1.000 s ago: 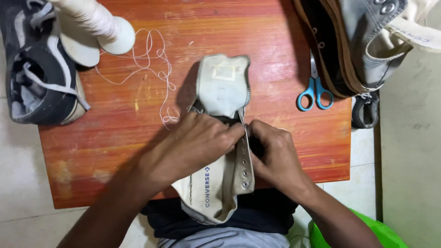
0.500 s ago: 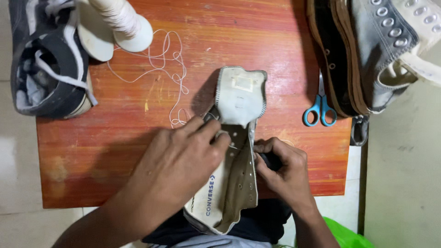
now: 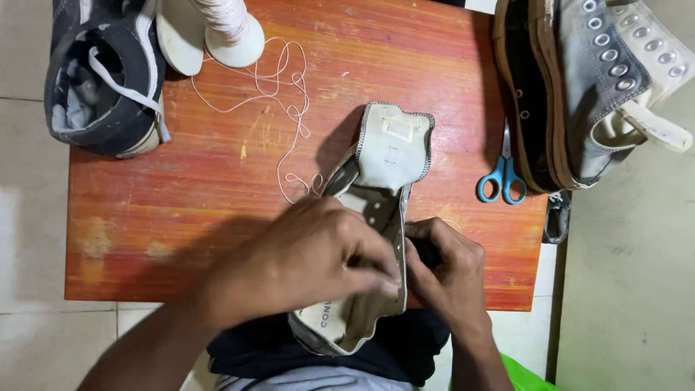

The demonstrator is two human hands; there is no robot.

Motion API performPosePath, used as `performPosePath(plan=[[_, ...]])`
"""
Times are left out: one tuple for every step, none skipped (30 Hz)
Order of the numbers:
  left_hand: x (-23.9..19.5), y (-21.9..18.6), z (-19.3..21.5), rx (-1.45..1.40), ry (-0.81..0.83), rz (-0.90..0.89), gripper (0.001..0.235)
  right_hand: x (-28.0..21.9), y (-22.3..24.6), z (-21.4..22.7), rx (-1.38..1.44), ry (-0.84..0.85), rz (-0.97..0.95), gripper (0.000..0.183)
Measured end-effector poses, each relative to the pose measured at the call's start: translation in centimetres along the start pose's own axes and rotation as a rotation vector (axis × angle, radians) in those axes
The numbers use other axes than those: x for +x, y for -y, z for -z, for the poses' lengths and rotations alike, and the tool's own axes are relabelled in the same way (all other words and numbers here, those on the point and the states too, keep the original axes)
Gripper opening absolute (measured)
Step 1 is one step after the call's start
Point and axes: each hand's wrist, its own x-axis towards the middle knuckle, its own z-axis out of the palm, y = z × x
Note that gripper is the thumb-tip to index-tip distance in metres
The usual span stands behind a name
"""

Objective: The person is sewing a gray Converse sneaker using a needle and white thread. They repeatedly insert the needle through the shoe's upper near the eyelets and pull the thread to secure the seam. The person adjusts the shoe's position frequently to access different areas while continuing the stitching process.

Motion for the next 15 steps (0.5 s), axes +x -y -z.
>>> performPosePath(plan=[[0.3,0.3,-0.9,0.002,0.000,-0.002,0.010,0.0,0.0,0.0,0.000,-0.003,0.001,0.011],[0.5,0.6,-1.8,0.160,-0.081,0.100,0.009,0.0,0.0,0.0,0.006,-0.005,0.021,0.012],[0.7,0.9,-2.7,0.318,-0.165,0.203,0.010,0.0,0.0,0.0,0.014,-0.004,0.041,0.013],[0.8,1.6,-4.0,0.319,-0.166,0.202,0.010,-0.1,-0.2,0.0,0.014,-0.004,0.042,0.013],[1.0,2.3,-5.3,0.455,-0.197,0.215,0.011,-0.2,-0.5,-0.1,0.013,-0.012,0.036,0.012],[1.1,3.0,-6.6,0.591,-0.229,0.227,0.021,-0.2,-0.7,-0.2,0.012,-0.020,0.031,0.011],[1.3,2.9,-7.0,0.591,-0.231,0.226,0.021,-0.2,-0.9,-0.3,0.012,-0.021,0.032,0.011],[1.5,2.8,-7.5,0.656,-0.238,0.283,0.019,-0.2,-1.0,-0.5,0.020,-0.032,0.007,0.011],[1.7,2.7,-7.9,0.720,-0.244,0.340,0.017,-0.2,-1.2,-0.6,0.028,-0.043,-0.018,0.011],[1.9,2.4,-7.7,0.721,-0.245,0.340,0.017,-0.2,-1.2,-0.6,0.028,-0.044,-0.017,0.011],[2.0,2.1,-7.5,0.714,-0.241,0.323,0.015,-0.2,-1.2,-0.6,0.034,-0.053,-0.003,0.010],[2.2,1.9,-7.3,0.707,-0.236,0.306,0.015,-0.2,-1.3,-0.7,0.039,-0.062,0.011,0.009],[2.4,1.8,-7.1,0.709,-0.234,0.305,0.015,-0.2,-1.3,-0.7,0.041,-0.063,0.010,0.009],[2.7,1.7,-7.0,0.690,-0.185,0.291,0.018,-0.2,-1.2,-0.7,0.044,-0.070,0.006,0.009],[2.9,1.5,-6.8,0.671,-0.138,0.276,0.021,-0.2,-1.2,-0.8,0.048,-0.079,0.003,0.009]])
